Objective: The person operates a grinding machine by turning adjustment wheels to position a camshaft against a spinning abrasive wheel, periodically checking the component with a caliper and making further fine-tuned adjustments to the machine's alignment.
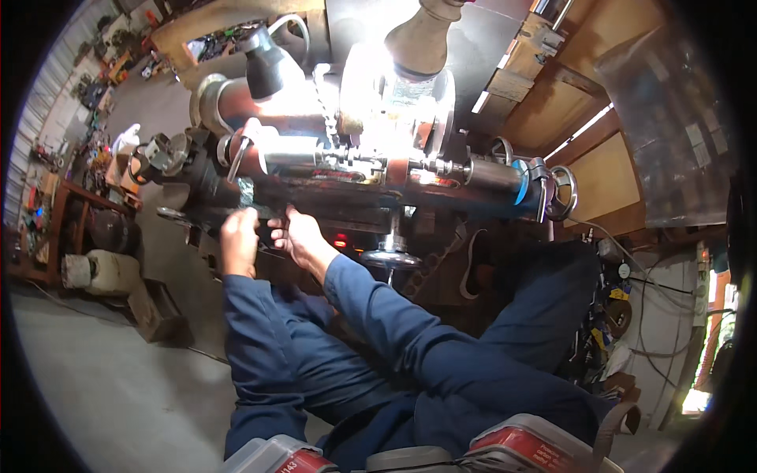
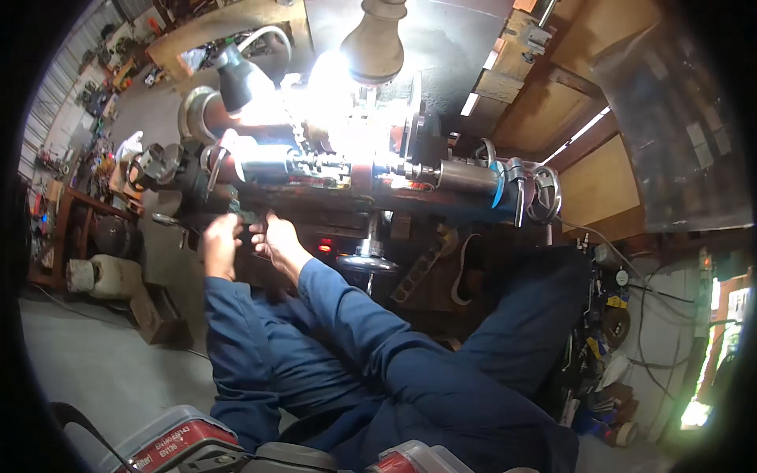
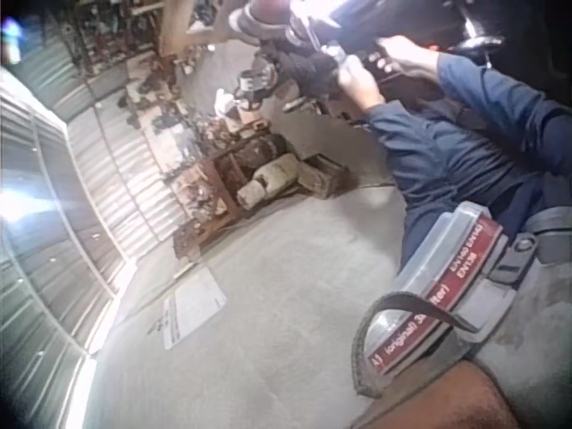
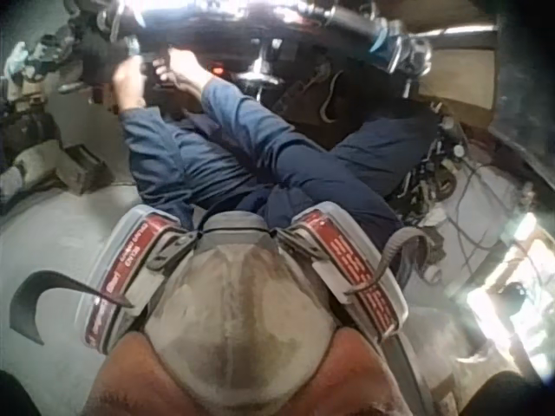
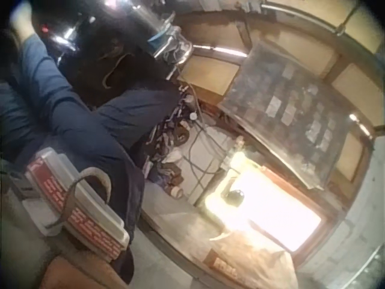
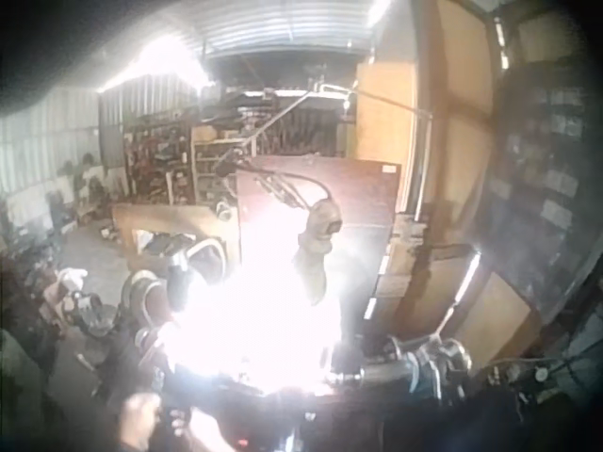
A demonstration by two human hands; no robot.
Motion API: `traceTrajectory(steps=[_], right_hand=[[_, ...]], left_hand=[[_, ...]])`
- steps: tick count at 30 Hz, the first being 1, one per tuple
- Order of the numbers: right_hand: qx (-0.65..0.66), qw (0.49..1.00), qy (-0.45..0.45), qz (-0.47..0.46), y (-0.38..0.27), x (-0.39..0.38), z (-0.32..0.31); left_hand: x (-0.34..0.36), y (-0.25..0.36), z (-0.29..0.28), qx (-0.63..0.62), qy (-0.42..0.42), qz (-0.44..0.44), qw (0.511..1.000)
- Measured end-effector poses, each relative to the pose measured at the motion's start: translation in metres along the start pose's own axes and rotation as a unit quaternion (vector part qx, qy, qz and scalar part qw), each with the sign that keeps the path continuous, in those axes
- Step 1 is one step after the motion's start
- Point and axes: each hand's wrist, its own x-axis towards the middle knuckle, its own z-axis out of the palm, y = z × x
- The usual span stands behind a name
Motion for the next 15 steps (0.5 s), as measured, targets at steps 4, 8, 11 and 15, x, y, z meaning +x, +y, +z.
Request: traceTrajectory(steps=[4,8,11,15], right_hand=[[0.127,0.99,-0.061,0.0,0.016,0.033,0.002],[0.201,0.975,-0.098,0.007,0.022,0.043,-0.013],[0.279,0.943,-0.183,0.002,0.024,0.05,-0.027],[0.332,0.917,-0.211,0.061,0.025,0.057,-0.031]], left_hand=[[0.013,-0.03,0.019,-0.212,-0.174,-0.113,0.955],[0.021,-0.027,0.034,-0.226,-0.156,-0.14,0.951],[0.022,-0.023,0.038,-0.165,-0.146,-0.149,0.964],[0.027,-0.029,0.033,-0.171,-0.165,-0.184,0.954]])
